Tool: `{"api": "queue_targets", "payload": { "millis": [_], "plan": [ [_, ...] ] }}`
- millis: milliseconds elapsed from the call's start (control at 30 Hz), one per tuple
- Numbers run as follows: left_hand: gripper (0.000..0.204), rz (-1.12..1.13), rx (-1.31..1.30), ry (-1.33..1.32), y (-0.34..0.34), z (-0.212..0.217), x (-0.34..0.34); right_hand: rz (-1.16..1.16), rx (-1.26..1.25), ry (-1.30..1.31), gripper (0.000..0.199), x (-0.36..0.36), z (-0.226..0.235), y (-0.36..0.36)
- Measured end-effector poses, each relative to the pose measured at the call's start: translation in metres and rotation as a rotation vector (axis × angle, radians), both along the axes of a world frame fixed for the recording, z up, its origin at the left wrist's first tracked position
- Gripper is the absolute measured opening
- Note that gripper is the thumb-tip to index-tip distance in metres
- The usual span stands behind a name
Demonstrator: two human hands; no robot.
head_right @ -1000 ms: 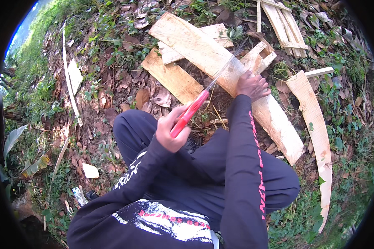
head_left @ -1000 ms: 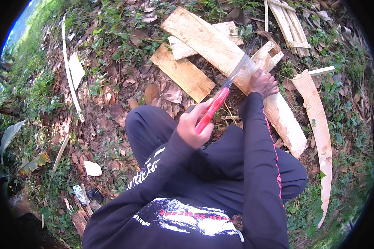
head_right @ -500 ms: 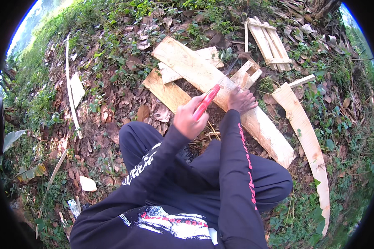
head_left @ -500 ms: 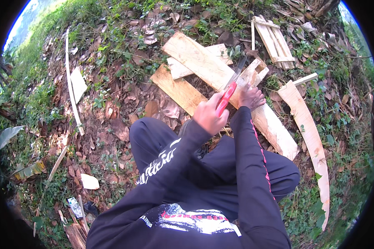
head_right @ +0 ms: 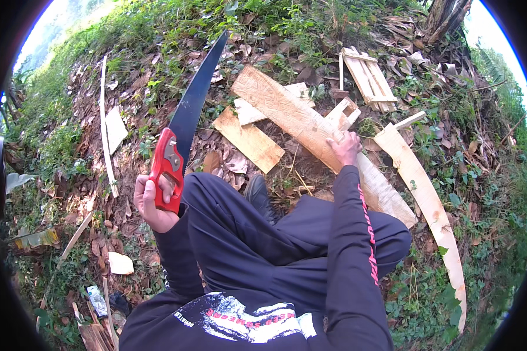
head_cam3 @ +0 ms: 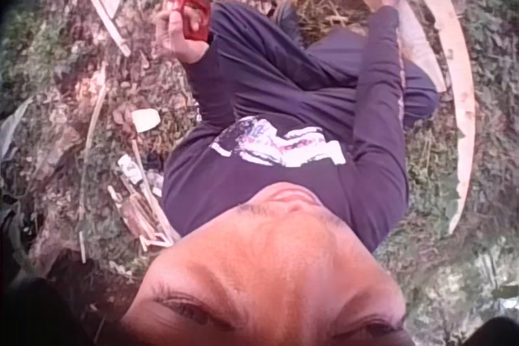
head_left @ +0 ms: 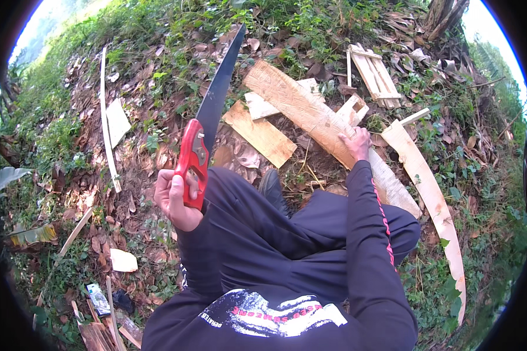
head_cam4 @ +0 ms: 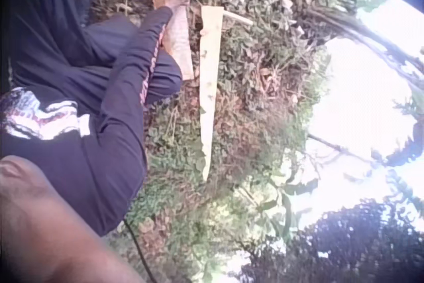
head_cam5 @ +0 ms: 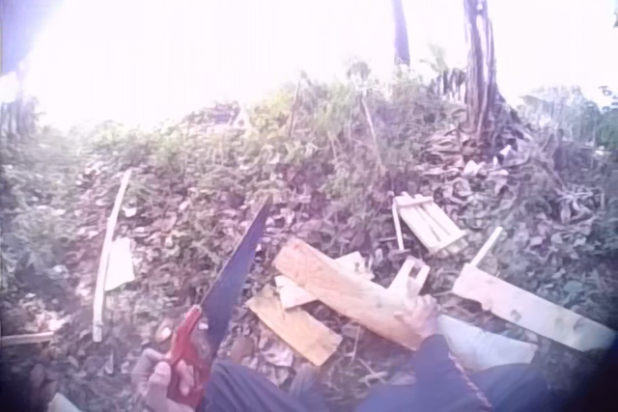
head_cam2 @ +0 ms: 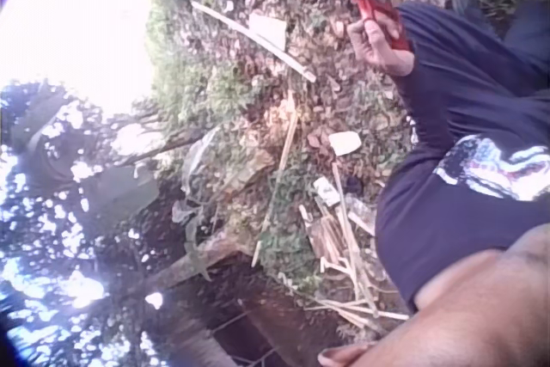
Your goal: The person sits on the ground and uses a red hand saw to cut a wooden plank. They hold the plank steady with one hand while sawing with the other, producing sawdust and separating pieces of wood.
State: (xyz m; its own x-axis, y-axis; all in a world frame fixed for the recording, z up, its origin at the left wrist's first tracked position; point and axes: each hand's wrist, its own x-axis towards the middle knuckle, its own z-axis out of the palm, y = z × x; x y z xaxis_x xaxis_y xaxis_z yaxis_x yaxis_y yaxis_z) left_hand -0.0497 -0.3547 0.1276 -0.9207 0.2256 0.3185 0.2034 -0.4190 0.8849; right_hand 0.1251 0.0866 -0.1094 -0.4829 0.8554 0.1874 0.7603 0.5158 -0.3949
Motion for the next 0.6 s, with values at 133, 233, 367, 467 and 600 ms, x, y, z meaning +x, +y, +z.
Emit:
{"api": "queue_targets", "payload": {
  "millis": [133,233,367,467,600],
  "plan": [
    [0.019,-0.118,0.310,-0.065,-0.008,0.004,-0.005,0.039,0.046,0.024,0.047,0.011,0.026,-0.020],
    [0.027,-0.212,0.046,-0.141,-0.009,0.021,0.004,0.030,0.209,0.118,0.034,0.012,0.046,-0.033],
    [0.026,-0.343,-0.024,-0.271,-0.018,0.002,0.005,-0.086,0.380,0.222,0.024,0.005,0.074,-0.044],
    [0.024,-0.293,-0.064,-0.360,-0.017,-0.008,0.016,-0.117,0.353,0.183,0.019,0.006,0.068,-0.064],
    [0.024,-0.444,0.042,-0.239,-0.002,-0.020,0.032,-0.027,0.326,0.137,0.021,0.007,0.032,-0.095]
  ]
}}
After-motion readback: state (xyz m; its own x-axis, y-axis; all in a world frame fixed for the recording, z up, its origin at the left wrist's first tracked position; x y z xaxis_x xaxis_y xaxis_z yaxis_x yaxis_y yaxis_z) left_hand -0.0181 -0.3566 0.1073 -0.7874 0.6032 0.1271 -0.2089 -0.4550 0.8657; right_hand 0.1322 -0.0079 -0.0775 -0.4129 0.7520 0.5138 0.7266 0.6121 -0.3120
